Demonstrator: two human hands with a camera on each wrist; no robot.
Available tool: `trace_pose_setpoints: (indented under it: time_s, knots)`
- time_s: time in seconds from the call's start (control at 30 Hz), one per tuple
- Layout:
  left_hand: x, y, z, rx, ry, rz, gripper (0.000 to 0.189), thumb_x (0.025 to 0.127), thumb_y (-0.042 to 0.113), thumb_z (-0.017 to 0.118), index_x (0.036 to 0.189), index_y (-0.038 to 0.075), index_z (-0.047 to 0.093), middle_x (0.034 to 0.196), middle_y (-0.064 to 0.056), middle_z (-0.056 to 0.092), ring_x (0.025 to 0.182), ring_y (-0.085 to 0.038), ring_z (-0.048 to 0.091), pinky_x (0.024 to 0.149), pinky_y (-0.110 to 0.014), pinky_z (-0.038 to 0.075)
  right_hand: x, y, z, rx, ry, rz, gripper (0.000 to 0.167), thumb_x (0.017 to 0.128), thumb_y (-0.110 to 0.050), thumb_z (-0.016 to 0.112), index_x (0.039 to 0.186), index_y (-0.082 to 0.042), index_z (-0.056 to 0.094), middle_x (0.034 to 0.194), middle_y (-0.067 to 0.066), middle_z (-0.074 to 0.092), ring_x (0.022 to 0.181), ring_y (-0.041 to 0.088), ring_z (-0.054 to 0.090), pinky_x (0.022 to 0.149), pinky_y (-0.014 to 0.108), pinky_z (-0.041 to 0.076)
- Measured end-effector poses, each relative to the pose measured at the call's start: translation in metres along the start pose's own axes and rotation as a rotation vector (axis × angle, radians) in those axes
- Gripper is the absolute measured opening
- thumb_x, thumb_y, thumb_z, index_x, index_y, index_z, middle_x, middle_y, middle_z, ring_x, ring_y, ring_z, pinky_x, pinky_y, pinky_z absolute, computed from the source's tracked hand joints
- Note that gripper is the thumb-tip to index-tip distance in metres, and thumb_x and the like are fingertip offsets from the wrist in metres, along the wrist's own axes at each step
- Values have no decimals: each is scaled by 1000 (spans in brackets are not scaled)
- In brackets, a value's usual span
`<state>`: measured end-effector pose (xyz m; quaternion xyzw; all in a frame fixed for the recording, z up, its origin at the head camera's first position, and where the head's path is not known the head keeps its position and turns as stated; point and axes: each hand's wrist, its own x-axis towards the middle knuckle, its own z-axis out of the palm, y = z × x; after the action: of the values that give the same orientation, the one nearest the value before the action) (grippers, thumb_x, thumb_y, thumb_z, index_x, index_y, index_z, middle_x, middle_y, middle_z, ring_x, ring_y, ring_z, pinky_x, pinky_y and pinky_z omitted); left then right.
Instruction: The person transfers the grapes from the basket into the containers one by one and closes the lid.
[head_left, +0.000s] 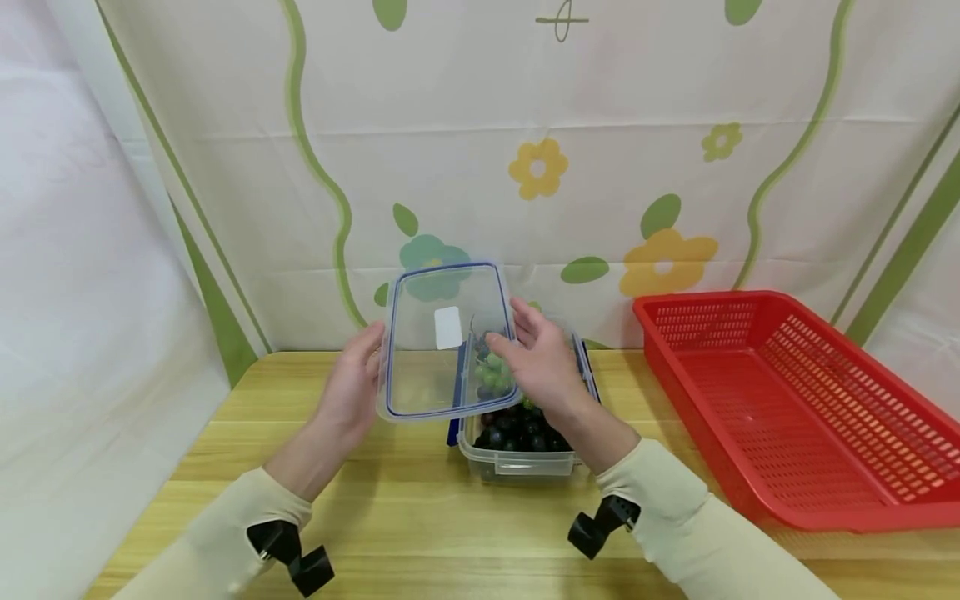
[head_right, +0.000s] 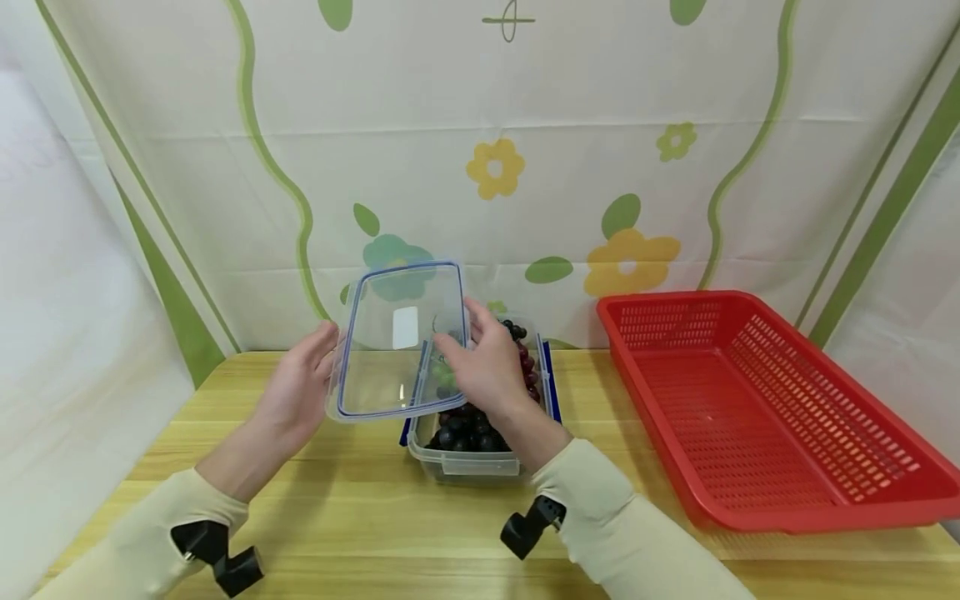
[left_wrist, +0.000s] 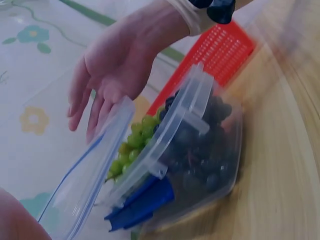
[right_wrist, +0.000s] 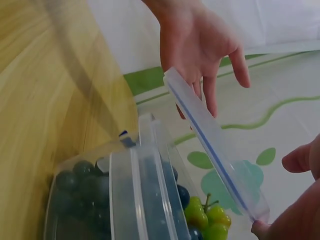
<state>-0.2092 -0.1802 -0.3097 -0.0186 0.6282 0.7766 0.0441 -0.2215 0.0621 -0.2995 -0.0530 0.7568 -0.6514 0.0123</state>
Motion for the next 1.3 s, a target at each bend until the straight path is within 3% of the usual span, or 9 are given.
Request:
trace_pose_setpoints:
  time_s: [0.2,0.4,0.57,0.7,0.8,0.93,1.03,1.13,1.3]
  knots:
    - [2,-2,22,-29,25,68,63,114,39,40,167,9,25,178,-8,19,165,-26,23,136,-47,9,0,-4,-20,63,71,62,69,105,-26,66,166,-9,36,170,10,41,158,27,39,129,44,35]
    - [6,-5,45,-172,31,82,58,113,37,40,165,13,31,172,-5,38,162,-24,31,134,-47,20,1,-13,-36,122,121,116,62,108,-23,61,164,-7,38,168,12,44,152,28,46,126,45,40]
    - [8,-7,66,-275,109,107,57,113,31,42,165,9,33,171,-3,41,160,-21,36,134,-36,25,3,-17,-47,250,149,136,60,111,-19,55,166,-9,35,170,10,42,153,26,45,127,43,40]
    - [12,-8,81,-335,206,161,49,114,24,43,160,8,44,162,-6,53,152,-18,49,127,-31,38,3,-20,-52,339,200,141,60,112,-22,53,167,-12,33,172,6,37,158,21,37,130,41,35]
    - [15,-8,92,-379,297,232,40,113,16,47,151,6,57,148,-10,63,139,-19,62,119,-28,48,4,-24,-56,394,228,113,59,113,-23,50,167,-10,31,174,4,34,160,18,33,131,38,32]
    - [19,-4,103,-372,372,306,31,111,11,53,138,6,68,133,-11,65,125,-20,70,111,-27,54,4,-28,-62,478,270,59,51,113,-21,49,162,-6,42,167,5,44,152,15,42,128,34,37]
    - [23,0,108,-349,393,322,26,110,14,59,131,7,72,126,-9,65,119,-17,74,107,-26,56,3,-31,-66,570,298,25,44,112,-22,53,152,-3,57,144,7,55,136,15,49,119,31,43]
    - [26,4,111,-357,402,324,22,107,16,65,125,8,75,120,-8,66,112,-16,77,102,-25,59,4,-32,-67,670,327,-7,37,109,-22,59,140,-3,68,119,4,54,118,16,49,105,29,47]
    - [28,9,113,-351,442,295,24,103,17,71,125,10,78,116,-3,70,107,-13,71,93,-20,59,3,-35,-70,723,381,-74,30,106,-18,66,131,-4,74,121,4,57,115,17,50,100,26,49]
